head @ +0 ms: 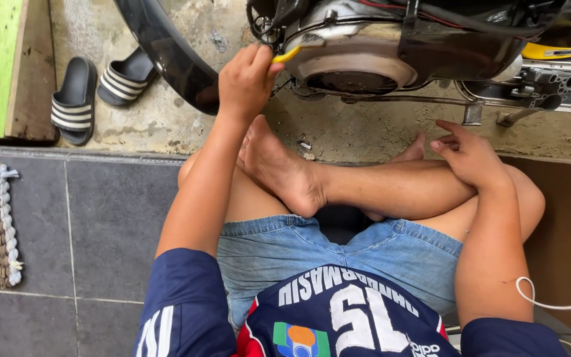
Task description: Cleaning the metal casing of a motorcycle engine using a small brush
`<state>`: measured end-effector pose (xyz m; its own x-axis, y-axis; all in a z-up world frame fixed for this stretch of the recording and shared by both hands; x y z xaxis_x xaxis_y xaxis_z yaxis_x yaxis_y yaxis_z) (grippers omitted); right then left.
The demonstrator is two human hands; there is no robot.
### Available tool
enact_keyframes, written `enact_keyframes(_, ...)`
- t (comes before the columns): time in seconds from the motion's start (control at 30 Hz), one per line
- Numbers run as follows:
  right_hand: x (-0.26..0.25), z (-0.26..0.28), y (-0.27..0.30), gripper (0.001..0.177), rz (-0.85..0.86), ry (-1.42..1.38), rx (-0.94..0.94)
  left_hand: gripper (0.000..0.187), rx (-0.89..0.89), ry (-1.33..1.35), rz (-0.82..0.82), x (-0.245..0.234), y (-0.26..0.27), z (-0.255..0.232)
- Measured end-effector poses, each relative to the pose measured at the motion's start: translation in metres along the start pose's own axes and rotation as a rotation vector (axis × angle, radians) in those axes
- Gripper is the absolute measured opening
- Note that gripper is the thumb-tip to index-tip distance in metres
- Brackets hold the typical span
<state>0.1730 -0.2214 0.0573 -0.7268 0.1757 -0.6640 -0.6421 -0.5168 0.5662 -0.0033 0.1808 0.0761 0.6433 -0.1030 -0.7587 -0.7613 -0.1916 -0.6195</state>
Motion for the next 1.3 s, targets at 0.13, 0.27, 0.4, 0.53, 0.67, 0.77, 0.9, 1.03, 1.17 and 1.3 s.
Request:
enact_keyframes(0.13,0.002,0.004,0.001,0.063,0.015,-0.027,0.017,0.046,0.072,-0.068,0.081,0.006,0.025,0.002)
enact_keyframes(0.27,0.002,0.004,-0.002,0.064,0.030,-0.011,0.026,0.047,-0.025,-0.091,0.005,0.003,0.025,0.013)
enact_keyframes(0.4,0.002,0.003,-0.002,0.062,0.013,-0.004,0.002,0.049,-0.004,-0.059,0.031,0.007,0.021,0.001)
enact_keyframes(0.53,0.003,-0.001,-0.003,0.063,0.015,-0.011,0.011,0.046,0.007,-0.086,0.045,0.013,0.027,-0.005)
enact_keyframes(0.67,0.002,0.006,0.001,0.062,0.025,-0.009,0.006,0.046,-0.046,-0.037,0.013,0.007,0.020,-0.016)
enact_keyframes(0.77,0.002,0.004,-0.002,0.062,0.019,0.000,0.012,0.047,-0.022,-0.051,-0.007,0.005,0.008,-0.023)
enact_keyframes(0.9,0.000,0.002,-0.001,0.064,-0.002,-0.015,0.003,0.046,-0.017,-0.056,0.049,0.012,0.020,-0.015)
enact_keyframes(1.03,0.004,-0.001,0.000,0.062,0.020,0.004,-0.002,0.046,-0.076,0.001,0.046,0.009,0.019,-0.019)
enact_keyframes(1.17,0.004,-0.002,-0.002,0.062,0.009,0.009,-0.037,0.044,-0.059,-0.002,0.079,0.013,0.023,-0.025)
enact_keyframes(1.3,0.005,-0.007,-0.003,0.062,0.008,0.014,-0.016,0.044,-0.112,-0.011,0.057,0.010,0.025,-0.018)
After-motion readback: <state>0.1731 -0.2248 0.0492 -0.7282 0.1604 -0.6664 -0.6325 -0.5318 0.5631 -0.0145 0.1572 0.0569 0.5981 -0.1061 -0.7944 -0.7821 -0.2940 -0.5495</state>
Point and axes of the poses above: each hand's wrist, its own y-axis away from the middle knuckle, its own x-axis out of the palm, z = x × y, the point moved 5 cm from there along -y, towards the middle knuckle
